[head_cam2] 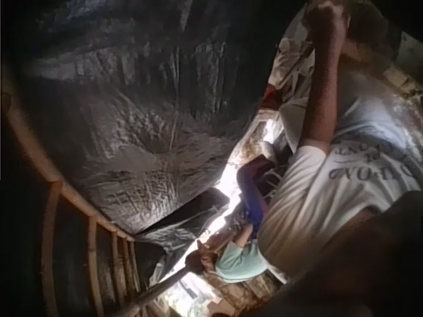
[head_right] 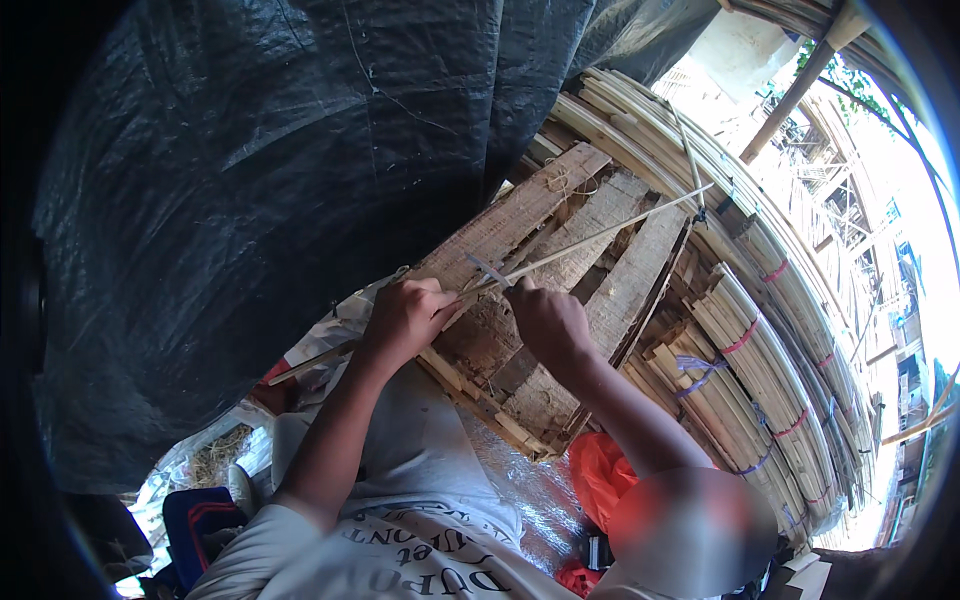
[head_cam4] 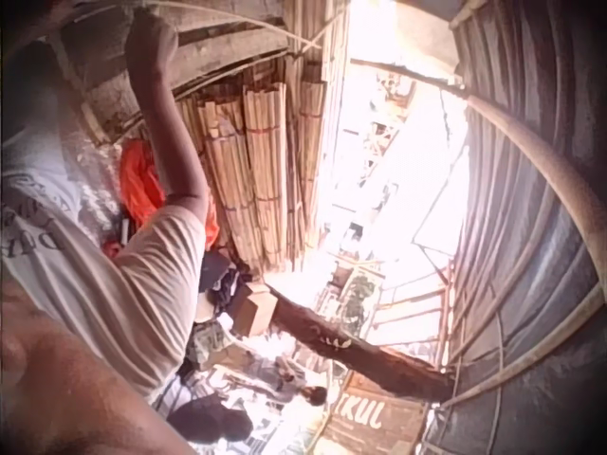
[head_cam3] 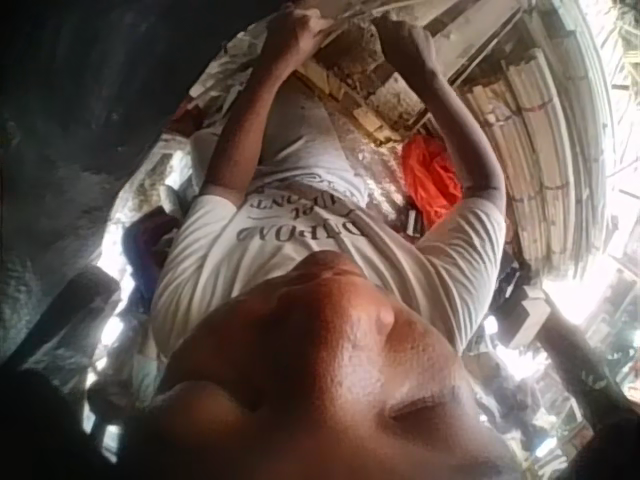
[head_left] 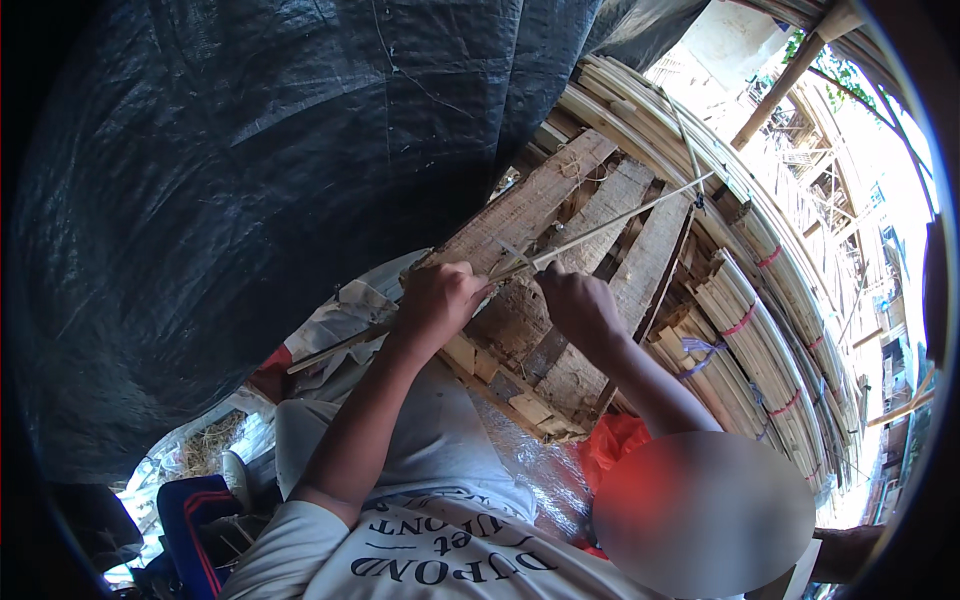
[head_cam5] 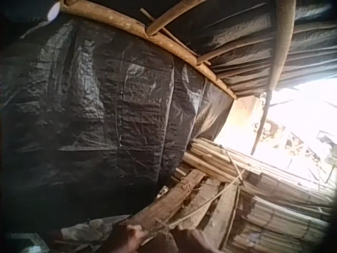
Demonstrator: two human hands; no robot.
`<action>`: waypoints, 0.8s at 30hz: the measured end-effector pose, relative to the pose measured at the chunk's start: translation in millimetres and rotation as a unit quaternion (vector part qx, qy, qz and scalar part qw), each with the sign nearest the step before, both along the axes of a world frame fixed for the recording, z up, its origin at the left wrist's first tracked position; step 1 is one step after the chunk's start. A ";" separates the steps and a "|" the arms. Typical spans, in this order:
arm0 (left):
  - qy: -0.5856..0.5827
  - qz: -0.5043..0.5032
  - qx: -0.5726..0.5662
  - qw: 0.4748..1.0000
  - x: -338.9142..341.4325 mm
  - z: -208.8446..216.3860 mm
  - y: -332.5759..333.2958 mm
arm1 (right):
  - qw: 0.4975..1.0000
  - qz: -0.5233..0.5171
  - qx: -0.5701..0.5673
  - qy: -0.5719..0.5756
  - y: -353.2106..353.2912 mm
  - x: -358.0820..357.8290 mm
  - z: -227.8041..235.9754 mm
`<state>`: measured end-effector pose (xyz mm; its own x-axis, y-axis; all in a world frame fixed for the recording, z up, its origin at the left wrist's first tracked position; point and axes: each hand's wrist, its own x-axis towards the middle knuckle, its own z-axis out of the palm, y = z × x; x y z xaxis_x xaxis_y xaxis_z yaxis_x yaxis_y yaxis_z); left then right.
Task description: Stripping a thin piece of bamboo with a knife to smooth its surface.
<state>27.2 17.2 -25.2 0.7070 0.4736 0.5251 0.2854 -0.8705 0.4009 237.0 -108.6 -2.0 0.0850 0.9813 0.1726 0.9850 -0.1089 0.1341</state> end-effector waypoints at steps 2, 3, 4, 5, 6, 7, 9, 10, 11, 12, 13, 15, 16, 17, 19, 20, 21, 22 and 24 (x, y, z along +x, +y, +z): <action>-0.009 -0.004 -0.004 1.000 1.7 2.3 5.0 | 0.992 -0.121 0.021 0.027 12.1 15.8 12.1; -0.017 -0.006 -0.007 1.000 2.1 3.5 7.1 | 0.993 -0.117 0.004 0.021 12.0 14.4 12.8; -0.018 -0.006 -0.007 1.000 0.8 2.5 6.4 | 0.993 -0.112 -0.012 0.016 11.9 12.0 14.5; -0.010 -0.009 -0.009 1.000 -1.0 1.8 5.5 | 0.993 -0.113 -0.012 0.015 11.5 13.9 12.6; -0.002 -0.012 -0.010 1.000 -1.5 1.5 5.3 | 0.998 -0.067 0.010 0.009 10.3 17.4 8.5; -0.003 -0.013 -0.010 1.000 0.1 1.9 6.9 | 0.999 -0.020 0.033 0.003 9.1 21.0 7.1; -0.023 0.004 -0.007 1.000 2.5 7.2 6.0 | 0.997 -0.077 -0.008 -0.029 14.8 33.3 15.5; -0.024 0.004 -0.007 1.000 1.0 5.9 4.6 | 0.998 -0.062 -0.008 -0.031 14.3 35.0 14.7; -0.013 -0.002 -0.011 1.000 -0.8 4.3 5.7 | 0.999 -0.030 -0.014 -0.022 11.2 25.6 14.0; -0.002 -0.008 -0.014 1.000 -1.0 3.0 6.8 | 1.000 0.002 -0.020 -0.014 7.9 16.4 13.2; -0.004 -0.007 -0.013 1.000 1.1 2.2 9.2 | 0.999 0.036 -0.021 -0.024 12.4 34.8 4.6; -0.030 -0.001 -0.012 0.999 6.0 3.2 6.2 | 0.998 -0.033 0.009 -0.048 14.3 52.5 5.8; -0.031 -0.005 -0.013 0.999 5.9 3.4 3.6 | 0.997 -0.037 0.002 -0.061 13.5 57.4 6.7; -0.023 0.000 -0.015 1.000 0.1 1.3 7.9 | 0.999 -0.015 -0.012 -0.037 15.9 37.3 10.3; -0.021 -0.002 -0.018 1.000 0.1 0.4 11.6 | 1.000 0.001 -0.017 -0.008 11.7 19.8 18.2; -0.016 -0.003 -0.010 1.000 3.6 1.3 10.7 | 1.000 -0.005 -0.018 -0.010 10.7 29.7 19.1; -0.010 -0.001 -0.004 1.000 4.6 0.8 8.3 | 0.999 -0.023 -0.002 -0.039 13.3 42.9 18.7; -0.010 -0.005 -0.006 1.000 4.9 -0.9 6.0 | 0.997 -0.040 0.014 -0.068 12.2 52.3 16.1; -0.017 0.004 -0.006 1.000 3.9 -4.7 11.9 | 0.998 -0.033 -0.035 -0.031 13.9 26.2 14.0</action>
